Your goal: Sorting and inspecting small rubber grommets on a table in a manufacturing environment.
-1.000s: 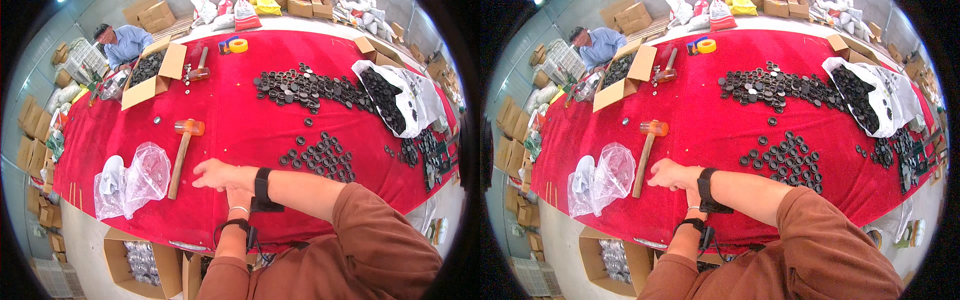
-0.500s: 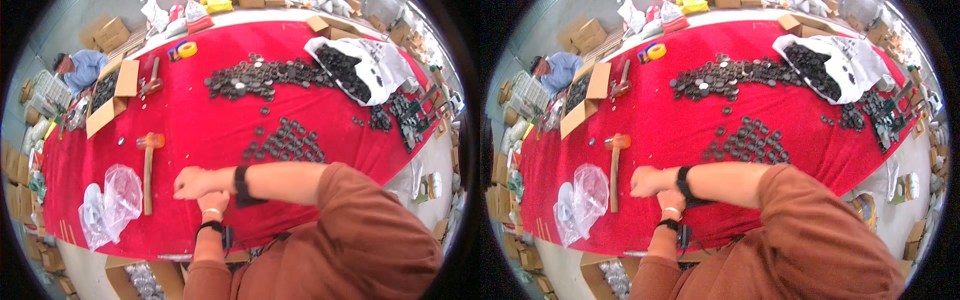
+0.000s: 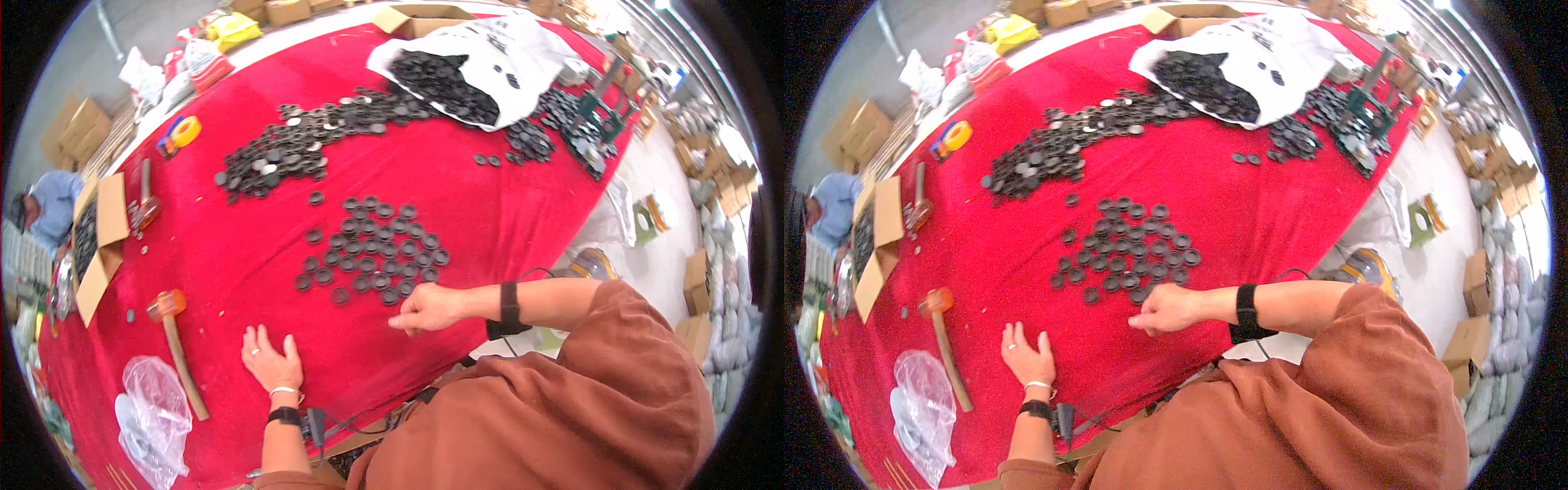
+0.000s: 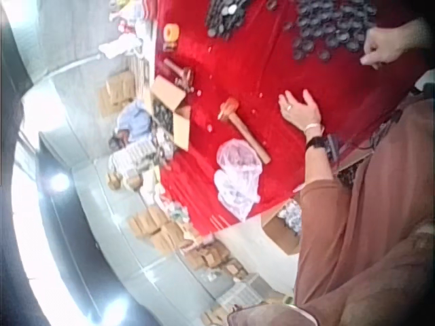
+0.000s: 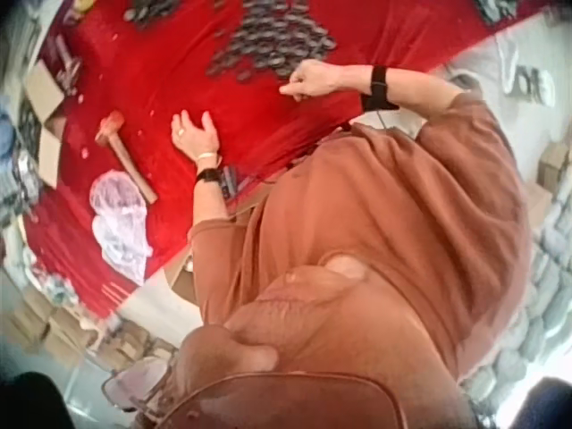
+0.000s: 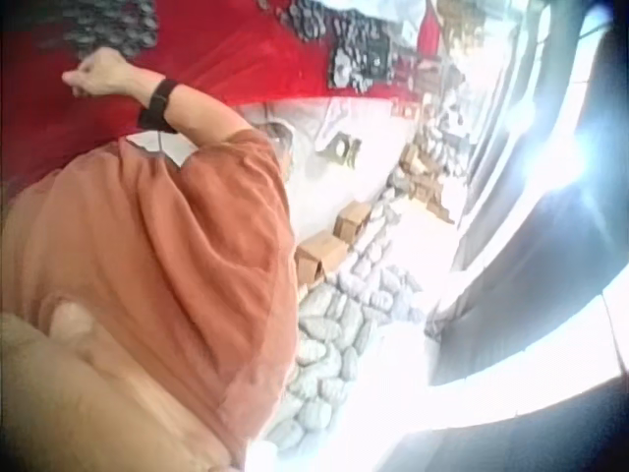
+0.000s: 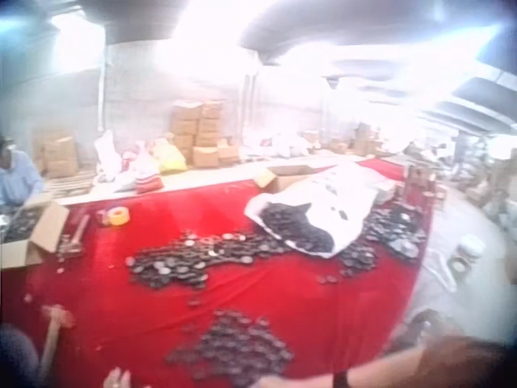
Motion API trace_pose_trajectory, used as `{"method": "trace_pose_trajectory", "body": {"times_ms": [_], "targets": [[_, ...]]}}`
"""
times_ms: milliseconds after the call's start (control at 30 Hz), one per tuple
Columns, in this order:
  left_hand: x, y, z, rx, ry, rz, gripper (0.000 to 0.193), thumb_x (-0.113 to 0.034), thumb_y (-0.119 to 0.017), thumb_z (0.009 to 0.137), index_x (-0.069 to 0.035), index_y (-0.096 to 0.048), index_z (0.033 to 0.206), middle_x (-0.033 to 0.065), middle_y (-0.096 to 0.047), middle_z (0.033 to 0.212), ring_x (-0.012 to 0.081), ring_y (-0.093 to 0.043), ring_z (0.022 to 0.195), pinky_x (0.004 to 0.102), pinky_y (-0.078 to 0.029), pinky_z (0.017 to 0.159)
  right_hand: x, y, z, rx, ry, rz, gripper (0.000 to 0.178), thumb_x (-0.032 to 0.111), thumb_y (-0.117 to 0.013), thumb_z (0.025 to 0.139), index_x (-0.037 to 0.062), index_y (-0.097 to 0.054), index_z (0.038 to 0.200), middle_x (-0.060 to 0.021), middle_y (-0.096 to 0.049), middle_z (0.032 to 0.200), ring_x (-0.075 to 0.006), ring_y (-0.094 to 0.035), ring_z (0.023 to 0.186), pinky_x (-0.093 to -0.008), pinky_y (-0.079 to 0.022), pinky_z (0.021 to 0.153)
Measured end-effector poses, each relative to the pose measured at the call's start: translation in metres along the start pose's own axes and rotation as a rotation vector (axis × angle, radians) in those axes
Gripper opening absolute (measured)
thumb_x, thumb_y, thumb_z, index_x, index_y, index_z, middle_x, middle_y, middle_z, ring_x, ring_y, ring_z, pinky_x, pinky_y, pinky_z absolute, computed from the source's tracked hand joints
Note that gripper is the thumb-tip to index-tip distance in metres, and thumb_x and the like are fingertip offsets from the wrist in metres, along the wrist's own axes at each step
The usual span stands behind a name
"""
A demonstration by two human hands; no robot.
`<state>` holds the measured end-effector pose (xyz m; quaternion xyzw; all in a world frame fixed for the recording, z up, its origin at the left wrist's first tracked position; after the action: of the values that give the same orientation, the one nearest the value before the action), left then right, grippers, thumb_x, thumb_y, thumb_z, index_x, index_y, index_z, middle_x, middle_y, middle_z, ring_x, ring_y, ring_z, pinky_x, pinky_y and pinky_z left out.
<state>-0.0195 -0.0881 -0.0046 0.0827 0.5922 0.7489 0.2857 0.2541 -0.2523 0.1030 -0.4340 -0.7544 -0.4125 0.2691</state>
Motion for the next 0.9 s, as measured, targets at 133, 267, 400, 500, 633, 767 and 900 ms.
{"method": "trace_pose_trajectory", "body": {"times_ms": [133,267,400,500,633,767,900], "targets": [[-0.01,-0.006,0.007,0.058,0.007,0.001,0.056,-0.029,-0.062,0.082,-0.001,-0.047,0.127,0.0191,-0.04,0.137,0.0355,-0.036,0.127,0.0477,-0.025,0.106,-0.004,0.052,-0.054,-0.505,0.177,0.196,0.033,0.033,-0.052,0.093,0.0039,-0.067,0.088,-0.0056,-0.064,0.072,-0.012,-0.06,0.068,-0.0295,-0.049,0.064],[0.007,-0.011,-0.005,0.06,0.044,0.065,0.057,-0.028,-0.061,0.083,-0.001,-0.044,0.13,0.0203,-0.04,0.137,0.0362,-0.035,0.127,0.0473,-0.026,0.106,0.06,0.106,-0.151,-1.152,0.846,-0.336,0.017,0.015,-0.054,0.09,0.003,-0.065,0.086,-0.0056,-0.064,0.084,-0.0147,-0.059,0.069,-0.03,-0.048,0.061],[-0.02,-0.013,0.016,0.095,0.183,0.007,0.047,-0.028,-0.056,0.088,0.003,-0.05,0.123,0.0236,-0.044,0.132,0.0369,-0.04,0.122,0.048,-0.03,0.103,0.086,0.117,-0.191,-1.066,1.746,-0.215,0.008,0.015,-0.065,0.078,0.0099,-0.061,0.073,-0.0016,-0.066,0.083,-0.0196,-0.057,0.065,-0.0308,-0.04,0.052],[-0.032,-0.023,0.04,-0.066,0.22,0.073,0.045,-0.029,-0.052,0.091,0.002,-0.05,0.123,0.0227,-0.044,0.132,0.0361,-0.042,0.121,0.047,-0.03,0.103,0.102,0.121,-0.185,-1.119,1.309,-0.337,0.009,0.015,-0.066,0.076,0.0096,-0.06,0.071,-0.0031,-0.063,0.079,-0.0204,-0.057,0.063,-0.0321,-0.042,0.052],[-0.03,-0.032,0.066,-0.038,0.442,0.253,0.05,-0.035,-0.048,0.092,0.0,-0.046,0.128,0.0202,-0.042,0.137,0.0337,-0.039,0.126,0.0467,-0.029,0.104,0.106,0.126,-0.185,-1.134,0.786,-0.551,0.012,0.014,-0.068,0.072,0.0093,-0.058,0.069,-0.0051,-0.061,0.074,-0.0214,-0.056,0.061,-0.034,-0.044,0.052],[-0.066,-0.038,0.089,0.203,0.621,0.318,0.058,-0.042,-0.042,0.093,-0.003,-0.038,0.136,0.0174,-0.031,0.146,0.032,-0.03,0.134,0.056,-0.027,0.104,0.135,0.124,-0.168,-1.042,0.074,-0.585,0.016,0.014,-0.071,0.068,0.009,-0.056,0.066,-0.007,-0.058,0.069,-0.0225,-0.056,0.059,-0.0358,-0.047,0.052],[-0.061,-0.054,0.084,0.118,0.634,0.388,0.059,-0.043,-0.041,0.094,-0.003,-0.037,0.137,0.0169,-0.032,0.145,0.033,-0.031,0.133,0.0554,-0.025,0.106,0.049,0.197,0.007,-0.725,1.219,-0.328,0.029,0.025,-0.067,0.076,0.0036,-0.062,0.093,-0.014,-0.062,0.086,-0.0287,-0.059,0.074,-0.0411,-0.048,0.067]]}}
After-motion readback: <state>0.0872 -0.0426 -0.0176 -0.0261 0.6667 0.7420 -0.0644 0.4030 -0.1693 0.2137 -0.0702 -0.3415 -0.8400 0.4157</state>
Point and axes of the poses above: each hand's wrist, its own z-axis towards the middle knuckle, its own y-axis out of the back of the hand, x = y × z, the point moved 1 cm from there along z, towards the middle knuckle
